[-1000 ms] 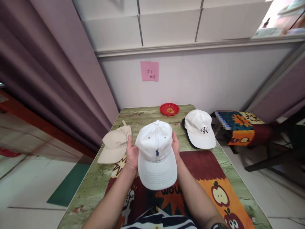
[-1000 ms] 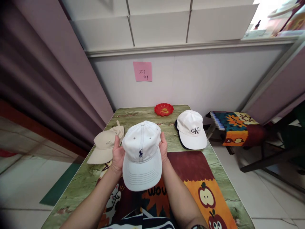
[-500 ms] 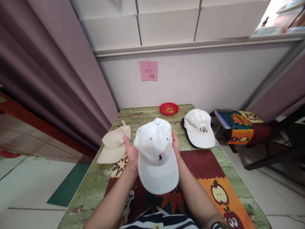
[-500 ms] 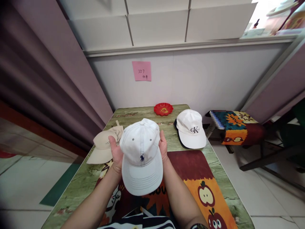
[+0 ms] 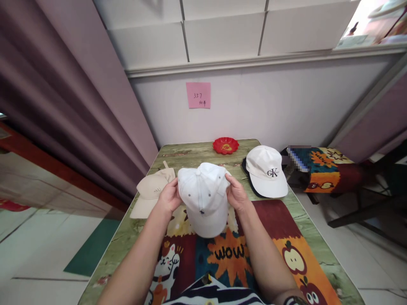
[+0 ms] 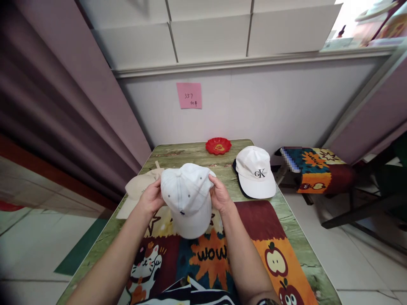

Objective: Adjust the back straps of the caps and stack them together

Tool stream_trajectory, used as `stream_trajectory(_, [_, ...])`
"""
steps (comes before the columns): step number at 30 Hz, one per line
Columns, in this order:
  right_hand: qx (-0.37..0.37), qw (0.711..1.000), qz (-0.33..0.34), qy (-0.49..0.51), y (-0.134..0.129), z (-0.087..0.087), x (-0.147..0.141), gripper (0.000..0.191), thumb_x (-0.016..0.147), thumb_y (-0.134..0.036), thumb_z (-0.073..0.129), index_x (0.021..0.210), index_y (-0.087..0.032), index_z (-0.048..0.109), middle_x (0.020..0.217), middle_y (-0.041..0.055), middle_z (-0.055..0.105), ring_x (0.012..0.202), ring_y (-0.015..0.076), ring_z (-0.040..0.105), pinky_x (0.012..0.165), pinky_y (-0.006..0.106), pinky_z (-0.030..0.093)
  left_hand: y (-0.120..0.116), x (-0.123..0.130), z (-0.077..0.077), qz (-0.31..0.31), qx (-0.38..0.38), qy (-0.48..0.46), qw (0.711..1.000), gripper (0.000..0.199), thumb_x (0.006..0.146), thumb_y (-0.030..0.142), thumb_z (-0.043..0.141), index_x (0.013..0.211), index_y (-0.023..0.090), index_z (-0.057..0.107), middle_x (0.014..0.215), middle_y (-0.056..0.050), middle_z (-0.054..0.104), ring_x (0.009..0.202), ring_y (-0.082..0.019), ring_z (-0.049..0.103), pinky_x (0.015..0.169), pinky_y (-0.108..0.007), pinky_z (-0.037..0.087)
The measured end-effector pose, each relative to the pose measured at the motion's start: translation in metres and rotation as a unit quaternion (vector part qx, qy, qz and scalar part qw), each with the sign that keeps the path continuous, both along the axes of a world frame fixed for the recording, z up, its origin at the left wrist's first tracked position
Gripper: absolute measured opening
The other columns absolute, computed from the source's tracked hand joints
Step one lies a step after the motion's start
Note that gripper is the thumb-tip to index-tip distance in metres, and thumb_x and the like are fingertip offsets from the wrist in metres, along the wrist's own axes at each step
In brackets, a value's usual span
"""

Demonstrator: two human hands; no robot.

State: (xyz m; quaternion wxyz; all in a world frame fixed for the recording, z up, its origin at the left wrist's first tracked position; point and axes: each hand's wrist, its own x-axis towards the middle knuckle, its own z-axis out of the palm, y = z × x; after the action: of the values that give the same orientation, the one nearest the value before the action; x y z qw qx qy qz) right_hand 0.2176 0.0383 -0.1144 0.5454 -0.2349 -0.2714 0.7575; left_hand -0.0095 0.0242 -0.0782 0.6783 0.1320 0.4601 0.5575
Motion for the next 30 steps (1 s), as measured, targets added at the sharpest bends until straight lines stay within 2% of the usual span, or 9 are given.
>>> stream_trajectory(3, [0.058, 0.997, -0.053, -0.013, -0.001, 0.006, 0.006, 0.031, 0.072, -0.029, 0.073, 0.102, -0.021, 0.068, 0.102, 0.0037, 0.076, 0.103, 0.025, 0.068, 0.093, 0.038, 0.052, 0.004, 0.005, 0.021, 0.0, 0.089, 0.055, 0.994, 0.023, 0.083, 0.018, 0.062, 0.104, 0.013, 0.071, 0.087, -0.009, 0.076, 0.086, -0.024, 0.072, 0.084, -0.035, 0.056])
stream_trajectory(6, [0.136, 0.979, -0.129, -0.081, 0.0, 0.01, 0.013, 0.037, 0.071, -0.024, 0.072, 0.107, -0.023, 0.063, 0.105, 0.0026, 0.073, 0.1, 0.0222, 0.067, 0.09, 0.035, 0.052, 0.004, 0.006, 0.041, -0.044, 0.219, 0.147, 0.964, 0.024, 0.076, 0.019, 0.071, 0.1, 0.016, 0.071, 0.092, -0.006, 0.075, 0.087, -0.022, 0.069, 0.084, -0.031, 0.053])
stream_trajectory(11, [0.245, 0.868, -0.266, -0.341, 0.009, -0.001, 0.027, 0.018, 0.076, -0.023, 0.062, 0.094, -0.021, 0.062, 0.099, 0.0027, 0.07, 0.096, 0.0203, 0.063, 0.091, 0.033, 0.047, 0.003, -0.003, 0.044, -0.145, 0.328, 0.397, 0.845, 0.019, 0.077, 0.025, 0.071, 0.094, 0.019, 0.071, 0.09, -0.002, 0.07, 0.086, -0.018, 0.063, 0.083, -0.027, 0.048])
stream_trajectory(14, [0.268, 0.787, -0.236, -0.503, 0.013, -0.01, 0.035, 0.016, 0.075, -0.016, 0.055, 0.087, -0.021, 0.064, 0.095, 0.0034, 0.072, 0.094, 0.0221, 0.063, 0.091, 0.036, 0.044, 0.001, -0.007, 0.025, -0.191, 0.306, 0.486, 0.796, 0.017, 0.078, 0.028, 0.066, 0.091, 0.019, 0.07, 0.092, -0.003, 0.069, 0.089, -0.021, 0.062, 0.085, -0.031, 0.048])
stream_trajectory(17, [0.288, 0.732, -0.173, -0.593, 0.013, -0.01, 0.039, 0.025, 0.071, -0.008, 0.048, 0.081, -0.022, 0.066, 0.092, 0.0039, 0.073, 0.094, 0.0234, 0.063, 0.092, 0.038, 0.043, -0.004, -0.009, 0.008, -0.224, 0.272, 0.499, 0.792, 0.019, 0.077, 0.028, 0.063, 0.092, 0.018, 0.07, 0.091, -0.004, 0.069, 0.087, -0.022, 0.062, 0.081, -0.031, 0.049])
stream_trajectory(22, [0.326, 0.72, -0.189, -0.583, 0.001, 0.013, 0.034, 0.026, 0.082, -0.013, 0.048, 0.094, -0.023, 0.069, 0.101, 0.0062, 0.072, 0.099, 0.0254, 0.063, 0.095, 0.041, 0.042, -0.014, -0.005, 0.007, -0.199, 0.267, 0.505, 0.797, 0.024, 0.074, 0.027, 0.065, 0.095, 0.019, 0.071, 0.098, -0.005, 0.071, 0.094, -0.024, 0.062, 0.082, -0.03, 0.049])
stream_trajectory(25, [0.384, 0.714, -0.166, -0.561, -0.01, 0.029, 0.024, 0.016, 0.091, -0.028, 0.055, 0.1, -0.025, 0.068, 0.106, 0.0068, 0.072, 0.103, 0.0257, 0.063, 0.099, 0.042, 0.04, -0.018, 0.0, 0.014, -0.181, 0.262, 0.515, 0.796, 0.024, 0.072, 0.03, 0.067, 0.094, 0.02, 0.072, 0.09, -0.004, 0.071, 0.079, -0.021, 0.062, 0.071, -0.028, 0.049])
stream_trajectory(28, [0.425, 0.68, -0.105, -0.589, -0.019, 0.034, 0.015, 0.019, 0.087, -0.04, 0.067, 0.099, -0.026, 0.069, 0.102, 0.0074, 0.074, 0.101, 0.0272, 0.064, 0.107, 0.048, 0.032, -0.021, 0.004, 0.02, -0.172, 0.265, 0.579, 0.751, 0.023, 0.077, 0.032, 0.065, 0.096, 0.022, 0.072, 0.088, -0.003, 0.07, 0.068, -0.019, 0.058, 0.064, -0.027, 0.046])
stream_trajectory(30, [0.438, 0.653, -0.081, -0.613, -0.022, 0.033, 0.011, 0.026, 0.081, -0.045, 0.074, 0.098, -0.025, 0.069, 0.099, 0.0082, 0.074, 0.099, 0.0282, 0.065, 0.109, 0.051, 0.027, -0.024, 0.006, 0.022, -0.149, 0.287, 0.631, 0.705, 0.021, 0.08, 0.034, 0.065, 0.096, 0.023, 0.072, 0.094, -0.005, 0.07, 0.077, -0.021, 0.06, 0.069, -0.029, 0.046])
